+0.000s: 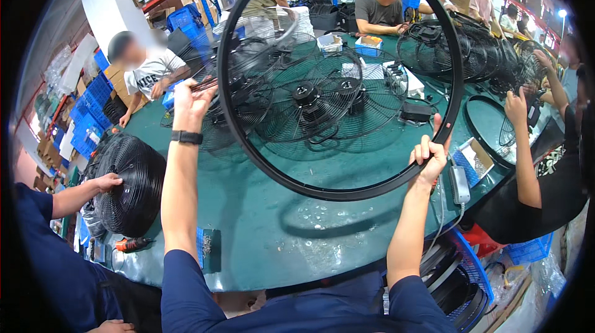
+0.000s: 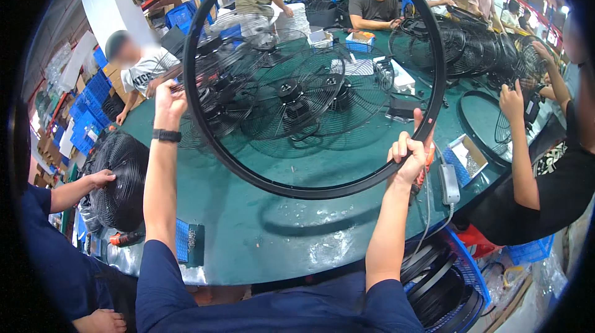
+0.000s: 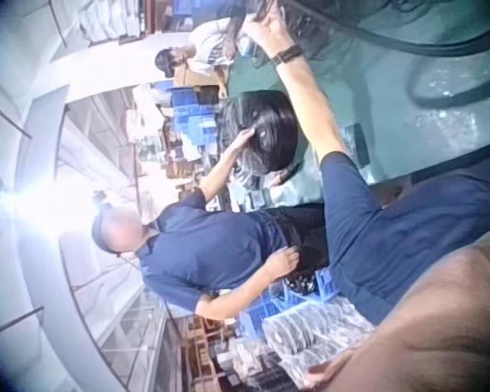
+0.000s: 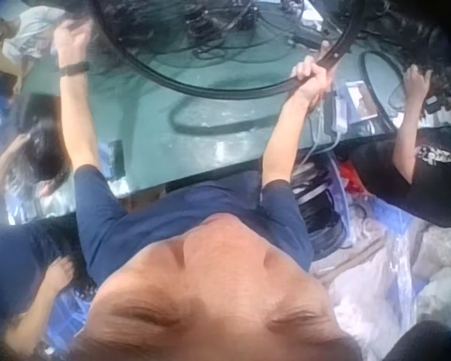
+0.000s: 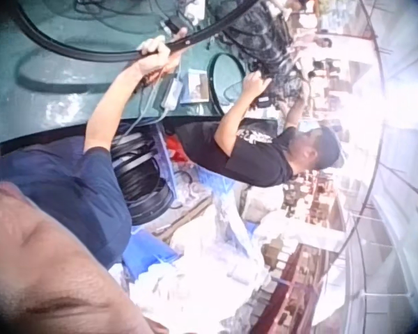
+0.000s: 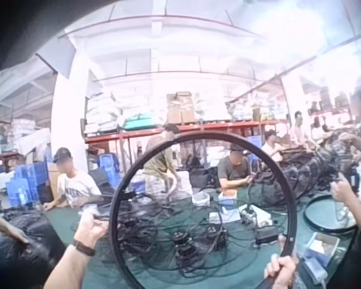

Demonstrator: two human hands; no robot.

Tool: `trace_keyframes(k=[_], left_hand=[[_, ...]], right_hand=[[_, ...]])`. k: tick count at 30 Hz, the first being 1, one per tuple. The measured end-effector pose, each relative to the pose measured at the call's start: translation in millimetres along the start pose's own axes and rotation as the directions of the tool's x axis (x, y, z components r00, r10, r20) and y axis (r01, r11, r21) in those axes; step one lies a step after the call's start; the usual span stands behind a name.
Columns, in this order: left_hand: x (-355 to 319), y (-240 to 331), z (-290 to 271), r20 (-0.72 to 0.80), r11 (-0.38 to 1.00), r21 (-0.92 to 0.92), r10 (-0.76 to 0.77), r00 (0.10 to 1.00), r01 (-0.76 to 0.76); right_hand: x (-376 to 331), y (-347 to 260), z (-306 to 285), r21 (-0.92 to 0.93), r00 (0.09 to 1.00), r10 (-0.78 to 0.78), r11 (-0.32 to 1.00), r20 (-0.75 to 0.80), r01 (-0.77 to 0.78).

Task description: Assembling industrial fan guards and rims at a workbench.

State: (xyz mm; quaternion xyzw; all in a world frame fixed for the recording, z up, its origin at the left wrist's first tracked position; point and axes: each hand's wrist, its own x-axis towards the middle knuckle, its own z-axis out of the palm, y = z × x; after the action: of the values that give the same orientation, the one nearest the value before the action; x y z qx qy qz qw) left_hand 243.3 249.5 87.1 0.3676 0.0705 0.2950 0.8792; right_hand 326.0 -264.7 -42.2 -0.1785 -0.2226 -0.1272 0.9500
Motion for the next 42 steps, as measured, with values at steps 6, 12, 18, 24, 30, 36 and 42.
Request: trace_keyframes(k=[6, 12, 18, 24, 30, 36, 42], left_hand=[[-7, -109, 94, 0.104, 0.987, 0.025, -0.161, 0.981, 0.159], [20, -199, 127, 0.119, 0.957, -0.038, -0.280, 0.952, 0.287], [12, -213, 136, 0.085, 0.941, -0.154, -0.291, 0.953, 0.301], [28, -217, 119, 0.054, 0.933, 0.104, -0.351, 0.935, 0.344], [28, -219, 90, 0.076, 0.847, 0.051, -0.531, 0.844, 0.529], [-5, -212, 110, 0.036, 0.830, 0.002, -0.558, 0.829, 0.558], [-17, -207, 116, 0.014, 0.814, 0.072, -0.579, 0.815, 0.577]], right_hand=[[8, 0, -30, 0.022, 0.997, 0.028, 0.999, -0.074, -0.026], [1, 1, -16, -0.001, 0.970, 0.211, 0.977, -0.118, -0.212], [1, 4, -12, 0.036, 0.959, 0.251, 0.968, -0.135, -0.248], [4, 11, -23, 0.054, 0.953, 0.300, 0.953, -0.040, -0.297], [2, 15, -18, 0.034, 0.957, 0.286, 0.958, -0.056, -0.285], [4, 11, -28, 0.035, 0.959, 0.278, 0.960, -0.055, -0.276], [-1, 8, -21, 0.008, 0.948, 0.320, 0.947, 0.000, -0.320]])
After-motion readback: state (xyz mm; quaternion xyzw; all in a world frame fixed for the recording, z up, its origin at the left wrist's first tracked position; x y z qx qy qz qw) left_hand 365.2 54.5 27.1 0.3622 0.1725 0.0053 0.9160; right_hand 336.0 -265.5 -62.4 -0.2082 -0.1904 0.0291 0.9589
